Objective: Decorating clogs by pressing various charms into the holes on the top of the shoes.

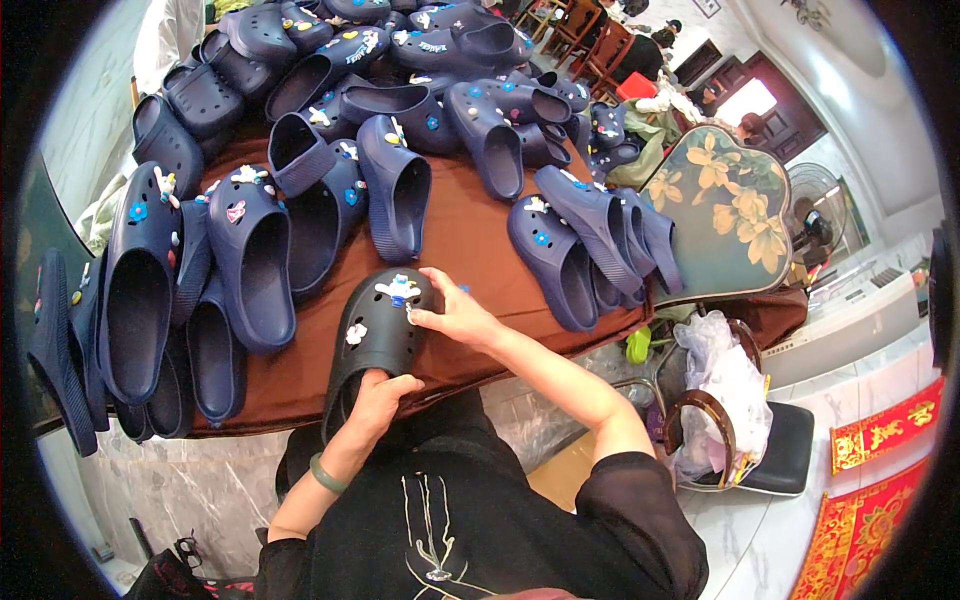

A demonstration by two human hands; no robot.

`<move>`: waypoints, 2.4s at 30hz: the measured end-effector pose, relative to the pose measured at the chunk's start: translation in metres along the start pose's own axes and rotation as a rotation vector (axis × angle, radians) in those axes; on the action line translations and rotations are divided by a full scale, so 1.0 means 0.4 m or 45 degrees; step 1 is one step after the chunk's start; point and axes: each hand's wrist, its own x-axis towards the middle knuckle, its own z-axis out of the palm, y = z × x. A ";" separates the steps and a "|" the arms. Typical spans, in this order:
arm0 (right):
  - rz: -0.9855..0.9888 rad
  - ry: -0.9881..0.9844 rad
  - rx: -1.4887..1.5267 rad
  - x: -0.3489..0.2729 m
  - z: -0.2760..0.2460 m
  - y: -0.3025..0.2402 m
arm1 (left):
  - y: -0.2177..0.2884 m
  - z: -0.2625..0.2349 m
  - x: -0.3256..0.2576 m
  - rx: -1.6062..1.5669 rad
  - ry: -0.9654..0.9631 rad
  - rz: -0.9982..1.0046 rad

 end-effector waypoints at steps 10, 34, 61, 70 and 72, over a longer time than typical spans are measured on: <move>-0.585 0.533 -1.120 -0.043 -0.090 0.246 | 0.018 0.019 -0.005 -0.005 -0.006 0.053; -0.135 0.440 0.703 -0.164 0.108 0.100 | 0.001 -0.004 0.003 0.034 -0.051 0.123; 0.175 -0.033 0.830 -0.114 0.098 0.031 | -0.007 0.008 -0.006 1.073 0.073 0.477; -0.279 0.623 0.256 -0.174 0.182 0.070 | 0.001 0.017 -0.004 0.892 0.299 0.551; -0.371 0.643 0.162 -0.185 0.179 0.082 | -0.007 0.009 -0.007 0.976 0.299 0.550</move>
